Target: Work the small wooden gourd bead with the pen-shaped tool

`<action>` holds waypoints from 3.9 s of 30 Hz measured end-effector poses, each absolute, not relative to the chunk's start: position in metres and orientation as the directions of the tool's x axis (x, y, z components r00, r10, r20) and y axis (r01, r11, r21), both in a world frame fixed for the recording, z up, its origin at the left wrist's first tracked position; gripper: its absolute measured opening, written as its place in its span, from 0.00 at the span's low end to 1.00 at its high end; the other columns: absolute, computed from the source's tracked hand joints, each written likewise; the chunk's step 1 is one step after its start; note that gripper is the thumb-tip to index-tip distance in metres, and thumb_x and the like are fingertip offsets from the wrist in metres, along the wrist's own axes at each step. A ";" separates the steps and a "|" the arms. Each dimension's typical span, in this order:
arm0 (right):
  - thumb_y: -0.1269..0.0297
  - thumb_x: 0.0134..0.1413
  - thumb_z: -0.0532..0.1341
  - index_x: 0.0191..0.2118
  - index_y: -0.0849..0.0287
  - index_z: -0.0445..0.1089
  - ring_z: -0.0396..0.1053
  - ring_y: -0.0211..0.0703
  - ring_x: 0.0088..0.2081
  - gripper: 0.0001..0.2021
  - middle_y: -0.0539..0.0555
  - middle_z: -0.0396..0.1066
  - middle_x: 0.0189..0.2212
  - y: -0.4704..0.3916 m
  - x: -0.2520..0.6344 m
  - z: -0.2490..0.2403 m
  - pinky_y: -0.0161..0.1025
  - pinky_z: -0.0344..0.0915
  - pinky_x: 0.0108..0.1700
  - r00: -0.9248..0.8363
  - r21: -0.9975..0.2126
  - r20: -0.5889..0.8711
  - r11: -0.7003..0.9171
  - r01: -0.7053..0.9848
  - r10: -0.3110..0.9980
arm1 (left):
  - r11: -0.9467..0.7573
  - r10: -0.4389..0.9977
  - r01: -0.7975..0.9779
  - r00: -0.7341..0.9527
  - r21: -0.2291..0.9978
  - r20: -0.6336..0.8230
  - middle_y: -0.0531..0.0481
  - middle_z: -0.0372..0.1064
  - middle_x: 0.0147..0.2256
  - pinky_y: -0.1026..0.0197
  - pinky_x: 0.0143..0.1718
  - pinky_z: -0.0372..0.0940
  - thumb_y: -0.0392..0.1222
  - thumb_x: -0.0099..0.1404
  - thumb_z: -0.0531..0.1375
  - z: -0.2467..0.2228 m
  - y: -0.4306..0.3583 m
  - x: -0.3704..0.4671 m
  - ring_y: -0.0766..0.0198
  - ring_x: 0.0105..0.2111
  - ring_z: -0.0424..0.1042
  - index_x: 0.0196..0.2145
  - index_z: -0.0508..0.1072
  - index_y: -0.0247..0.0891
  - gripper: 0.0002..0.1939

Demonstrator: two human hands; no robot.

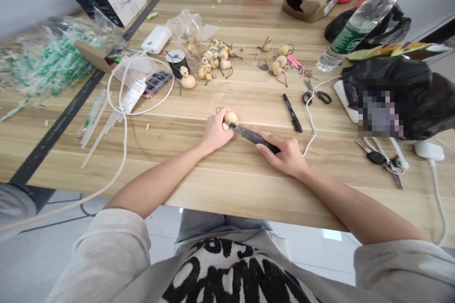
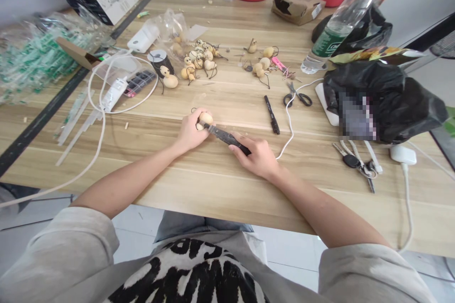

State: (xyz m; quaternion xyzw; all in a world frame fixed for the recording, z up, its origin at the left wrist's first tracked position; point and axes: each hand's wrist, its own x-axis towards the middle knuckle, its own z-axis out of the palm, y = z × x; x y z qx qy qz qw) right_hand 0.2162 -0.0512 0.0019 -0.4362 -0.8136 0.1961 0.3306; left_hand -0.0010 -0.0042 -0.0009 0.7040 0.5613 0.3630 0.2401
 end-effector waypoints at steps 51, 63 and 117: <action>0.61 0.59 0.57 0.52 0.58 0.71 0.76 0.44 0.33 0.17 0.54 0.78 0.33 -0.049 0.216 0.001 0.37 0.71 0.36 -0.374 -0.607 0.402 0.549 0.575 0.836 | -0.281 0.957 0.587 0.107 0.759 0.271 0.53 0.71 0.30 0.66 0.34 0.61 0.37 0.53 0.60 0.000 -0.005 -0.001 0.67 0.29 0.68 0.35 0.69 0.37 0.09; 0.60 0.59 0.57 0.52 0.58 0.71 0.76 0.45 0.36 0.17 0.55 0.78 0.38 -0.051 0.215 0.001 0.37 0.71 0.38 -0.405 -0.590 0.391 0.562 0.580 0.827 | -0.267 0.961 0.601 0.111 0.753 0.252 0.52 0.71 0.31 0.66 0.33 0.61 0.38 0.54 0.60 -0.001 -0.004 -0.001 0.67 0.28 0.67 0.36 0.68 0.38 0.10; 0.59 0.59 0.56 0.53 0.57 0.71 0.75 0.44 0.33 0.18 0.54 0.78 0.33 -0.050 0.216 0.003 0.38 0.70 0.36 -0.369 -0.628 0.360 0.515 0.583 0.857 | -0.243 0.967 0.615 0.094 0.750 0.236 0.52 0.71 0.31 0.65 0.34 0.62 0.37 0.53 0.60 0.001 -0.005 -0.001 0.66 0.30 0.68 0.35 0.69 0.38 0.10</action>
